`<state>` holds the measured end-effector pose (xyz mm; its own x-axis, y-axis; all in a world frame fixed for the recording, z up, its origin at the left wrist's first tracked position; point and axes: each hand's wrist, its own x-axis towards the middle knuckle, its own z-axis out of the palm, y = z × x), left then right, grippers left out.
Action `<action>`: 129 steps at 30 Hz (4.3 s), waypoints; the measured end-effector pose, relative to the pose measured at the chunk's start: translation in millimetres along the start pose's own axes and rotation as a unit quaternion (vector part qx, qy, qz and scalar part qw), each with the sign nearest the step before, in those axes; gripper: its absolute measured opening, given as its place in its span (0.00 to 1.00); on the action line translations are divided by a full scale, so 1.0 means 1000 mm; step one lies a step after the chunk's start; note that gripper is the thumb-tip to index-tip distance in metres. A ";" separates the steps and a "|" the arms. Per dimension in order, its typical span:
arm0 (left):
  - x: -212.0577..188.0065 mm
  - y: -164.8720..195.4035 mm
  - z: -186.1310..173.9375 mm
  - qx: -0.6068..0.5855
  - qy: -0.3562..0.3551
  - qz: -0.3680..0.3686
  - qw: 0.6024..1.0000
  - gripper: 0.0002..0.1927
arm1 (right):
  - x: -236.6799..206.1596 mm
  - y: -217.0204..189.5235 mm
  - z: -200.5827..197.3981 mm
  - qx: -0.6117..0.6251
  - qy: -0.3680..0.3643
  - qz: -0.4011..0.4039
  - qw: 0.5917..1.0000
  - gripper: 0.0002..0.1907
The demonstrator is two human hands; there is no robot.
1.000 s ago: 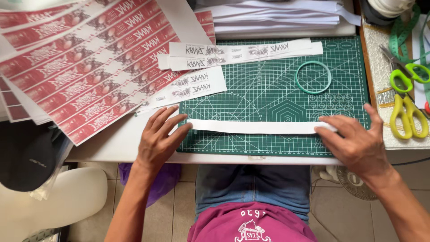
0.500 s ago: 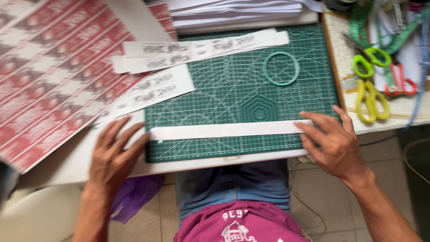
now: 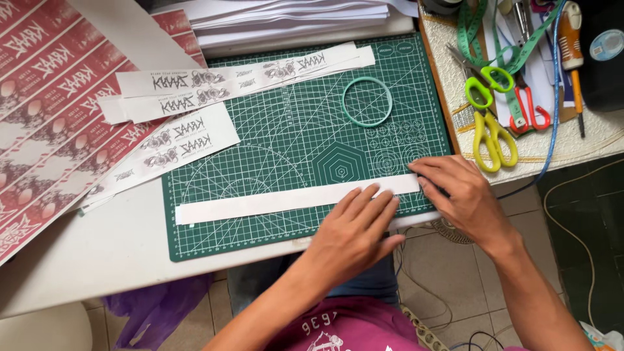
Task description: The person assembles long white paper strips by applying small pieces of green tape to the ends and pressing them together. They use scissors to cut the tape and repeat the process on multiple strips on a green cutting mat.
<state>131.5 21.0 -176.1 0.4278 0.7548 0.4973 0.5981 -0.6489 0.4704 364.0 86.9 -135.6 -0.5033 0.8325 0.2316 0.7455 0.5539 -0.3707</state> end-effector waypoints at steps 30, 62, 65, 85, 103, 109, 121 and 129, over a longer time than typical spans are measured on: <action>0.014 -0.007 0.026 0.139 -0.073 0.018 0.987 0.44 | 0.003 -0.006 0.008 0.015 -0.026 0.039 0.999 0.16; 0.015 -0.012 0.026 0.179 -0.091 0.028 0.979 0.43 | 0.009 -0.001 0.013 -0.004 -0.028 -0.018 0.999 0.13; 0.014 -0.012 0.026 0.178 -0.086 0.027 0.980 0.43 | 0.010 0.002 0.014 0.003 -0.032 -0.021 0.999 0.12; 0.016 -0.013 0.030 0.176 -0.092 0.019 0.980 0.43 | 0.011 0.020 0.012 0.008 -0.069 -0.063 0.996 0.20; 0.020 -0.014 0.021 0.149 -0.093 0.023 0.984 0.41 | -0.026 0.008 0.010 -0.011 -0.024 -0.038 0.999 0.25; 0.018 -0.014 0.022 0.142 -0.092 0.022 0.985 0.39 | -0.037 0.003 0.012 -0.062 -0.032 -0.068 0.995 0.24; 0.019 -0.018 0.017 0.072 -0.090 0.009 0.993 0.39 | -0.016 -0.006 0.010 -0.004 -0.046 0.041 0.998 0.14; 0.018 -0.019 0.012 0.081 -0.092 0.011 0.992 0.38 | -0.005 -0.011 0.013 0.017 -0.038 0.074 0.996 0.09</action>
<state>136.4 48.1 -185.0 0.5497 0.7554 0.3566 0.6817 -0.6524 0.3312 352.5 76.2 -144.1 -0.4219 0.9007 0.1037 0.7990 0.4235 -0.4270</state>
